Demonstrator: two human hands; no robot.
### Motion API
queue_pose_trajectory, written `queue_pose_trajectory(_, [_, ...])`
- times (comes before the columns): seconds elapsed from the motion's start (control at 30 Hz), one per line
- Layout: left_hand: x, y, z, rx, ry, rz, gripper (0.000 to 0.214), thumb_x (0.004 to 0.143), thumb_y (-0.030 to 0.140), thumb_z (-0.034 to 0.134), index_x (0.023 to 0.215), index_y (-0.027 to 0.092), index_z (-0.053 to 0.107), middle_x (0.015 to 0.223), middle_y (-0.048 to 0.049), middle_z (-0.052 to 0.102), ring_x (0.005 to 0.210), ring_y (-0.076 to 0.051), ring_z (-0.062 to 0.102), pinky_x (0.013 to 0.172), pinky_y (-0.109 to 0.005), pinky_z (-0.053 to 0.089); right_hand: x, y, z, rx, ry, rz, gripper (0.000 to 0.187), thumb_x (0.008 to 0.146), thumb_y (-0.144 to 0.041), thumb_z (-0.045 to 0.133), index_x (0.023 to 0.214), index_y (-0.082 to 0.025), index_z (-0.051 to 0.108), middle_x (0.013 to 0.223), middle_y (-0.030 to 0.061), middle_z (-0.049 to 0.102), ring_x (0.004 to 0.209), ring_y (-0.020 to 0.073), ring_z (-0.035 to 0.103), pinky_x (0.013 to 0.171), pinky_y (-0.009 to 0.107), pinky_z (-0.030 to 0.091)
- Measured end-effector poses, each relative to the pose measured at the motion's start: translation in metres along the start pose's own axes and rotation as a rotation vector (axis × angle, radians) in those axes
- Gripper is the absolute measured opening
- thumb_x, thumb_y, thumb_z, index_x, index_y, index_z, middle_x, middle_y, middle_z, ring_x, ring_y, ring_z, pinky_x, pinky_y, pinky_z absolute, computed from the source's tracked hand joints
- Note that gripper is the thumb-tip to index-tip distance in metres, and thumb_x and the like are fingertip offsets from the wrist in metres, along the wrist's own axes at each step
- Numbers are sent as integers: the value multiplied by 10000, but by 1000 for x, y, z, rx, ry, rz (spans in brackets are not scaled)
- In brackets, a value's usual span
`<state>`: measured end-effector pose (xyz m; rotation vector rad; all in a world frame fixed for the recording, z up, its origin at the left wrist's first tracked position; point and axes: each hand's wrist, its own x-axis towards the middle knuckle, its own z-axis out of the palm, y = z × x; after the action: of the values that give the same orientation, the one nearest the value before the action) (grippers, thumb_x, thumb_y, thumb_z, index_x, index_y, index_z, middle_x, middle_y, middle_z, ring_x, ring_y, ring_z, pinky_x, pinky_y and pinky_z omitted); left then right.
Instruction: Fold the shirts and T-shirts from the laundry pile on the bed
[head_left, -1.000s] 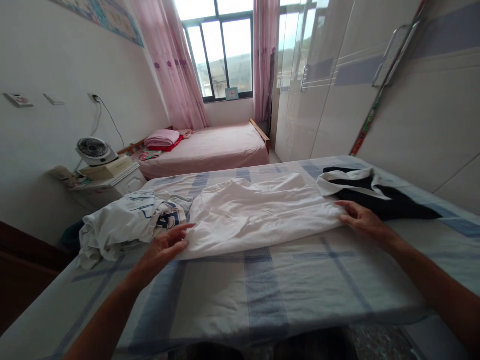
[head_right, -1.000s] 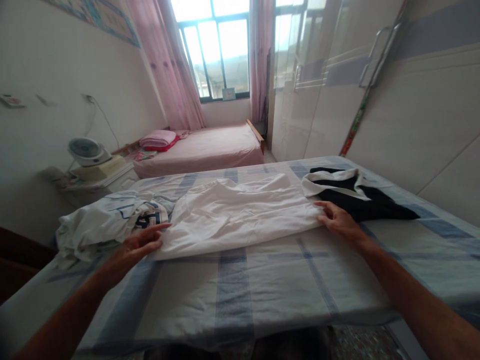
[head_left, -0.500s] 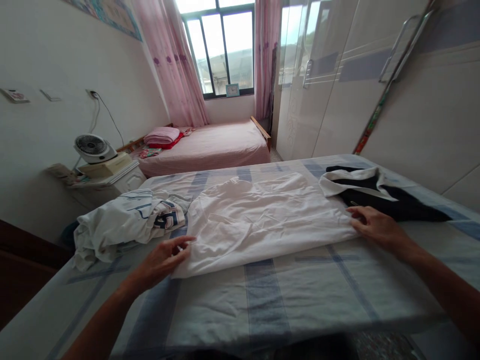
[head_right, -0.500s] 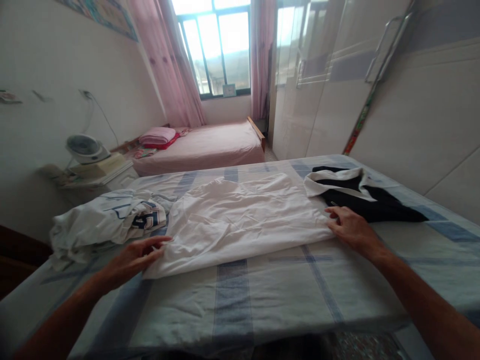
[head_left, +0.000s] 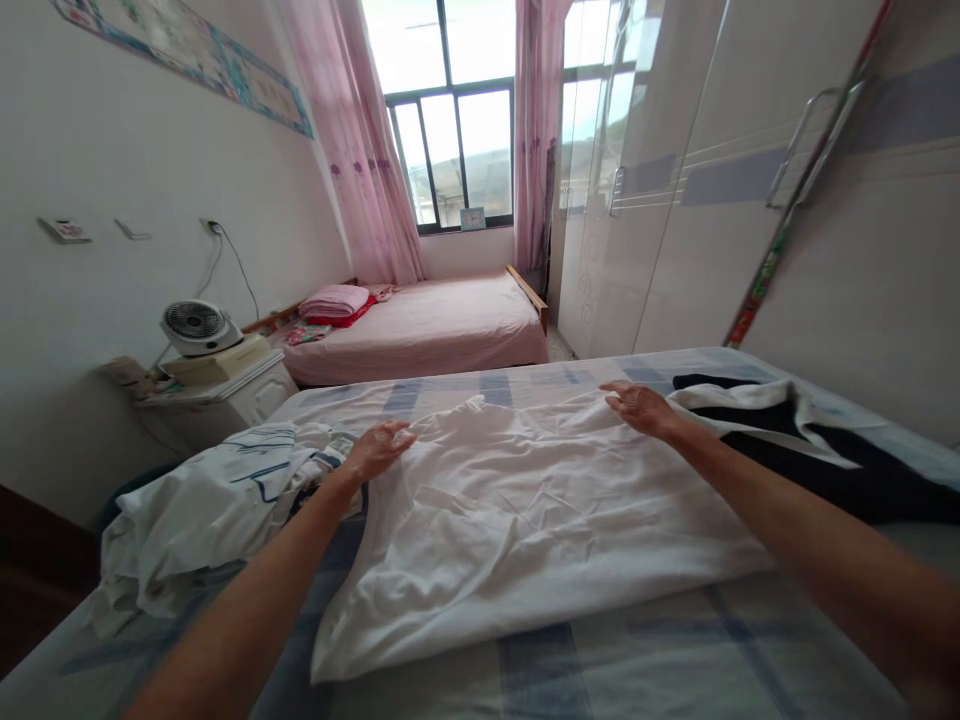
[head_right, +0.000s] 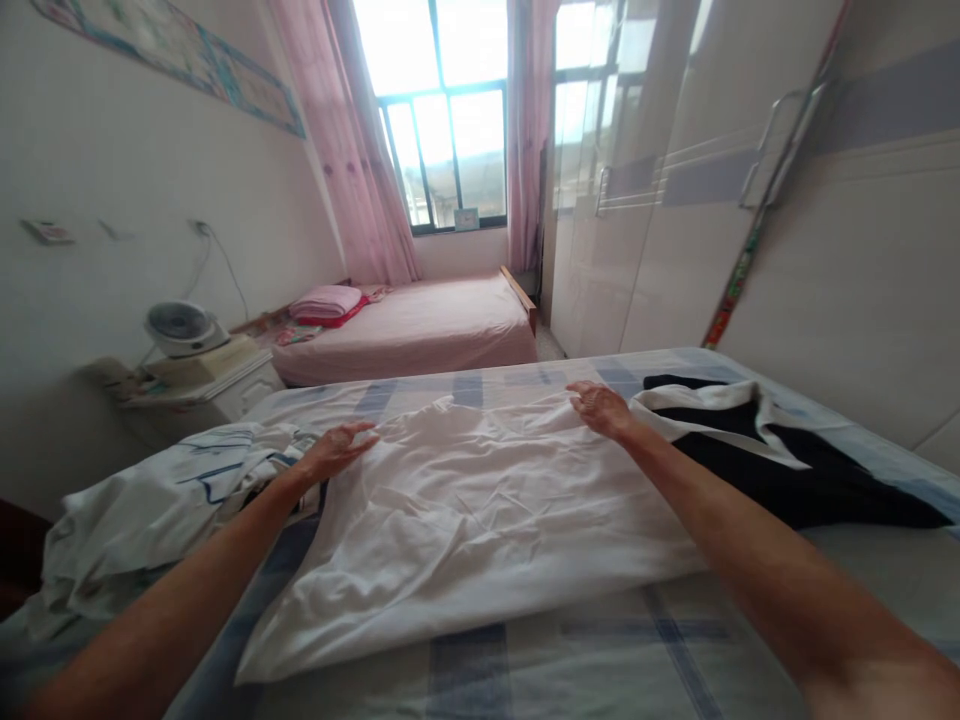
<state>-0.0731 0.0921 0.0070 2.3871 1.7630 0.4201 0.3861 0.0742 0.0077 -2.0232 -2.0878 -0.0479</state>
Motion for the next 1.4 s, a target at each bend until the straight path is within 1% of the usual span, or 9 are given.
queue_pose_trajectory(0.17, [18,3,5,-64,-53,-47,634,669,490,596,1179,113,625,920,-96,704,856,-239,639,761,-279,459,31,-3,21,-32,-77,23,484,787,-293,469,1246,-201,588,1300,129,573,1176,319,518,933,535,400])
queue_pose_trajectory(0.33, [25,1,4,-111,-76,-55,263,625,380,571,734,171,690,724,-30,632,761,-200,587,692,-263,430,35,15,12,-49,-107,38,273,749,-299,483,879,-217,709,1042,102,681,1024,294,581,871,460,427])
queue_pose_trajectory(0.53, [27,6,-1,-419,-180,-125,505,555,470,654,925,127,657,739,-25,634,660,-187,568,596,-265,422,37,36,8,28,-83,-10,456,792,-369,485,1218,-236,577,1254,75,589,1068,226,569,889,334,433])
queue_pose_trajectory(0.63, [23,12,-1,-541,-257,-124,428,601,476,625,847,127,655,739,-33,648,653,-187,567,569,-257,424,40,32,17,44,-99,29,389,762,-369,543,1098,-203,645,1096,96,660,1012,242,592,836,321,445])
queue_pose_trajectory(0.73, [17,14,-4,-532,-94,-71,400,685,500,563,860,148,639,739,-18,643,662,-175,561,584,-245,430,36,27,17,35,-84,45,233,777,-341,519,871,-194,673,967,86,678,938,226,607,794,294,443])
queue_pose_trajectory(0.9, [12,12,-25,-322,180,-30,379,796,467,467,963,166,624,734,-9,628,676,-171,553,616,-243,426,21,30,-16,219,152,99,260,841,-391,457,953,-203,596,882,52,669,811,190,606,742,285,431])
queue_pose_trajectory(1.07, [44,17,-34,-99,353,47,314,841,404,427,960,182,613,822,-28,656,755,-185,581,739,-269,432,29,35,-44,233,337,181,271,848,-409,495,986,-195,589,990,92,666,875,198,589,786,297,405])
queue_pose_trajectory(1.27, [89,24,-15,80,398,8,351,813,227,480,1137,126,570,1172,-146,610,1097,-260,552,966,-355,404,58,34,-28,146,279,283,420,839,-341,502,1180,-103,563,1146,178,620,1023,271,573,874,363,423])
queue_pose_trajectory(1.4, [49,56,-2,119,304,162,452,824,197,493,1268,112,512,1356,-159,492,1263,-268,444,1068,-398,350,29,-10,-18,156,290,123,569,885,-404,408,1373,-113,423,1360,171,488,1244,308,451,1010,419,359])
